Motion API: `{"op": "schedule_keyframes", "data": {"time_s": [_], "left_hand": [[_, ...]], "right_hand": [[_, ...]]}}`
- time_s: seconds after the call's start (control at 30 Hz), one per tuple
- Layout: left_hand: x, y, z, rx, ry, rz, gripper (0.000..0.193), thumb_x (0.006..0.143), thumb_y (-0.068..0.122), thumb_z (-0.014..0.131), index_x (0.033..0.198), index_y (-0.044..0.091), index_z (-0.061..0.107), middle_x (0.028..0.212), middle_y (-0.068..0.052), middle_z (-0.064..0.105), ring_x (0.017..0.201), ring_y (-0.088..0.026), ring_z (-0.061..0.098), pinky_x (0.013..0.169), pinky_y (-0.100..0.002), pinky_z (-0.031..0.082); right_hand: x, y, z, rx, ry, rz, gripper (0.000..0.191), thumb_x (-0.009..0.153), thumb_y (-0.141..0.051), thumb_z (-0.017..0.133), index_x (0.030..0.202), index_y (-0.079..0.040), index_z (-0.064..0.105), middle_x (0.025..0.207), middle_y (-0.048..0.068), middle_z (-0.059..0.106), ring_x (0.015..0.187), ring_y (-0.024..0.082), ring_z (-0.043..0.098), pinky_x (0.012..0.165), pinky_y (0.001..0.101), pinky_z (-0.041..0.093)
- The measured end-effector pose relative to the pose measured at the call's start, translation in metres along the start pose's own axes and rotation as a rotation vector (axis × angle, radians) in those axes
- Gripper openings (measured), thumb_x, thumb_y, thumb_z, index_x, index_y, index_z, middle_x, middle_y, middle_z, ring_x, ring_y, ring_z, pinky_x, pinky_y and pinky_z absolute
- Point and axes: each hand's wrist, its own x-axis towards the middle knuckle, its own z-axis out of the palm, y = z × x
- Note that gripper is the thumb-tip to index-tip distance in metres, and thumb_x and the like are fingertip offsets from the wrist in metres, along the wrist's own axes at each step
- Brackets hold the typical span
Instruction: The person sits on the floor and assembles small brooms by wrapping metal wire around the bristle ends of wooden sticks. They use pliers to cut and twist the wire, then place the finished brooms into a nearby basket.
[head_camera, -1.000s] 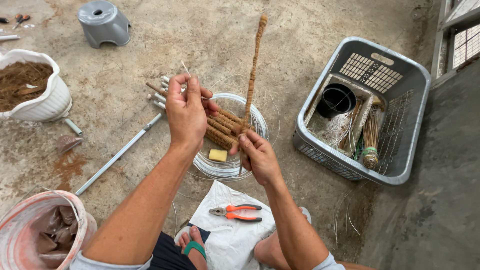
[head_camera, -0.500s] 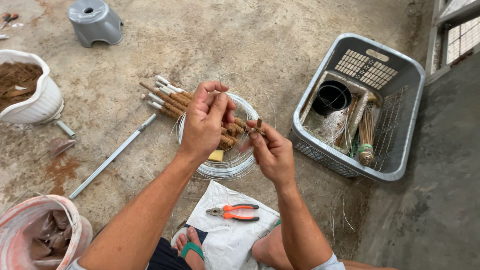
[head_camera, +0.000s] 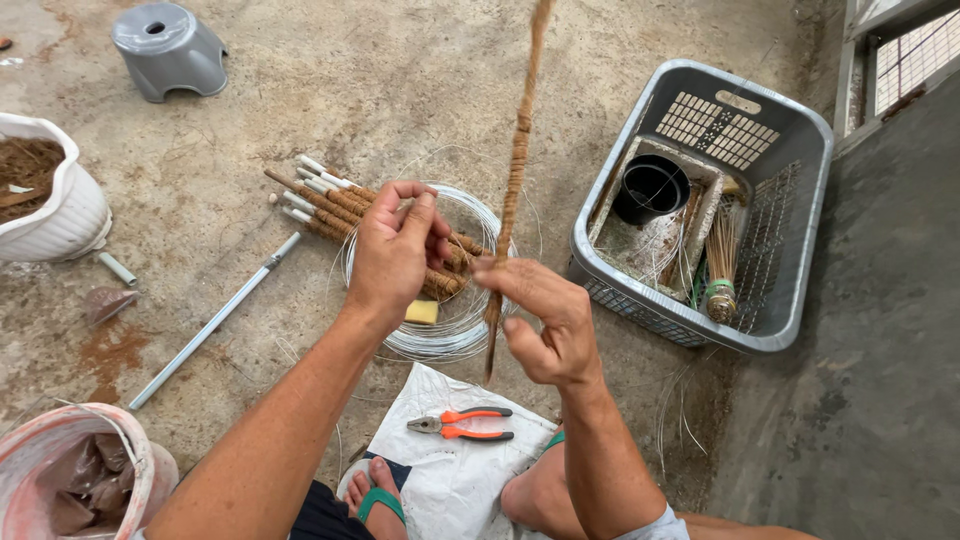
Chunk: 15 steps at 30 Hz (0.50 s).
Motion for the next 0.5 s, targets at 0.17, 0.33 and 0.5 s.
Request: {"op": "schedule_keyframes", "data": {"time_s": [0.17,0.33,0.5], "left_hand": [[0.011,0.011,-0.014,-0.125,0.063,0.047,0.013,0.108,0.022,0.053,0.111,0.009,0.055,0.089,-0.008,0.069,0.07,-0.014,0.07,0.055,-0.026,0.051],[0.02,0.034,-0.032,-0.224,0.139,0.162,0.015,0.108,0.024,0.053,0.114,0.01,0.052,0.098,-0.012,0.071,0.079,-0.021,0.076,0.059,-0.028,0.058],[0.02,0.049,-0.043,-0.264,0.19,0.2,0.017,0.108,0.025,0.052,0.116,0.01,0.048,0.105,-0.015,0.073,0.087,-0.024,0.078,0.067,-0.035,0.066]], "right_hand": [[-0.012,0.018,0.022,0.045,0.042,0.156,0.022,0.1,0.002,0.065,0.121,-0.003,0.069,0.109,0.014,0.077,0.094,0.017,0.074,0.08,0.0255,0.061],[-0.025,0.055,0.047,0.409,0.051,0.468,0.04,0.103,0.0,0.057,0.14,-0.007,0.043,0.118,0.007,0.076,0.075,0.008,0.06,0.066,0.0223,0.052],[-0.047,0.085,0.067,0.335,-0.002,0.423,0.039,0.104,-0.002,0.054,0.144,-0.001,0.051,0.112,0.01,0.07,0.102,0.012,0.065,0.09,0.0278,0.054]]}}
